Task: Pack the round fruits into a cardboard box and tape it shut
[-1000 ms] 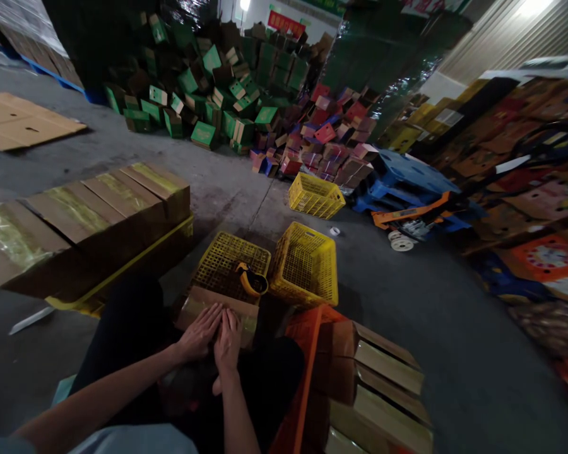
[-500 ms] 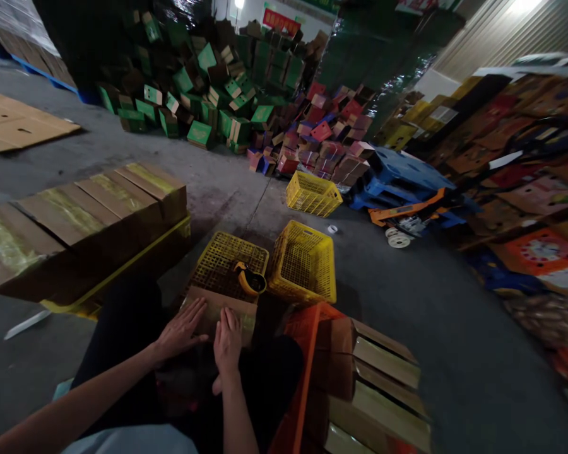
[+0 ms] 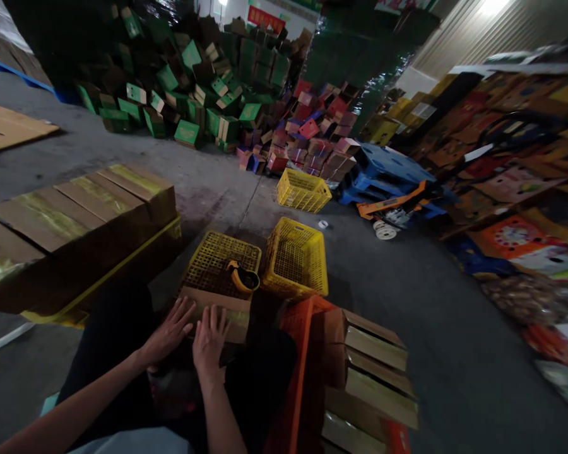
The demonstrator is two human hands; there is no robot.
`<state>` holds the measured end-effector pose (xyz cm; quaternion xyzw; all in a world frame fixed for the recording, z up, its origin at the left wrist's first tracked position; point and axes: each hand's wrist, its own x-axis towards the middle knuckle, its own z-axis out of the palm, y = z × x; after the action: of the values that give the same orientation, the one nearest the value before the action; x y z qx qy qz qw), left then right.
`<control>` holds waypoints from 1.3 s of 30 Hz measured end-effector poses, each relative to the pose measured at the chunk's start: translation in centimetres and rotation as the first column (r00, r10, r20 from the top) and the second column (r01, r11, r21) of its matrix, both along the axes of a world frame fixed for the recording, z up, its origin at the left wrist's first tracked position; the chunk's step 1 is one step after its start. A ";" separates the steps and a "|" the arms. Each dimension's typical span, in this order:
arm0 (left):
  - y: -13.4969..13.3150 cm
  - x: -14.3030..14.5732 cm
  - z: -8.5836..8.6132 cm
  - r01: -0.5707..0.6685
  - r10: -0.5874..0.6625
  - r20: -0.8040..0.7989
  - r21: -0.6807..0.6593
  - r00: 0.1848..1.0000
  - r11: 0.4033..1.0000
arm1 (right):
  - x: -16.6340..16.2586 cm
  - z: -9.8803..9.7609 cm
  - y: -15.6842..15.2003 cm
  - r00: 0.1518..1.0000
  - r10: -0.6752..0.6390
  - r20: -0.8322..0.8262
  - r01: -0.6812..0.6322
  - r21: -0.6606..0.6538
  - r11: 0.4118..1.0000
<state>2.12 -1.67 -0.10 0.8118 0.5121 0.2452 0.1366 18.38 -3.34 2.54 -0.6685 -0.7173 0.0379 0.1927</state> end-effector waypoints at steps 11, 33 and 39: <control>0.1 -0.7 -0.1 0.046 -0.040 0.089 -0.060 0.995 0.997 | 3.4 0.2 -0.1 0.995 0.097 0.031 -0.096 -0.042 0.995; -0.7 1.2 -0.1 -0.191 0.230 0.226 -0.182 0.947 0.965 | 10.4 -3.1 0.6 0.793 -0.311 -0.524 0.324 -0.071 0.943; -0.2 1.1 -0.6 -0.198 0.319 0.328 -0.352 0.889 0.915 | 10.7 -3.0 1.5 0.756 -0.424 -0.498 0.397 -0.166 0.903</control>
<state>3.19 -1.88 -0.71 0.6410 0.6125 0.3304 0.3238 29.07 -1.88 -0.50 -0.7780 -0.4720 0.1928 0.3671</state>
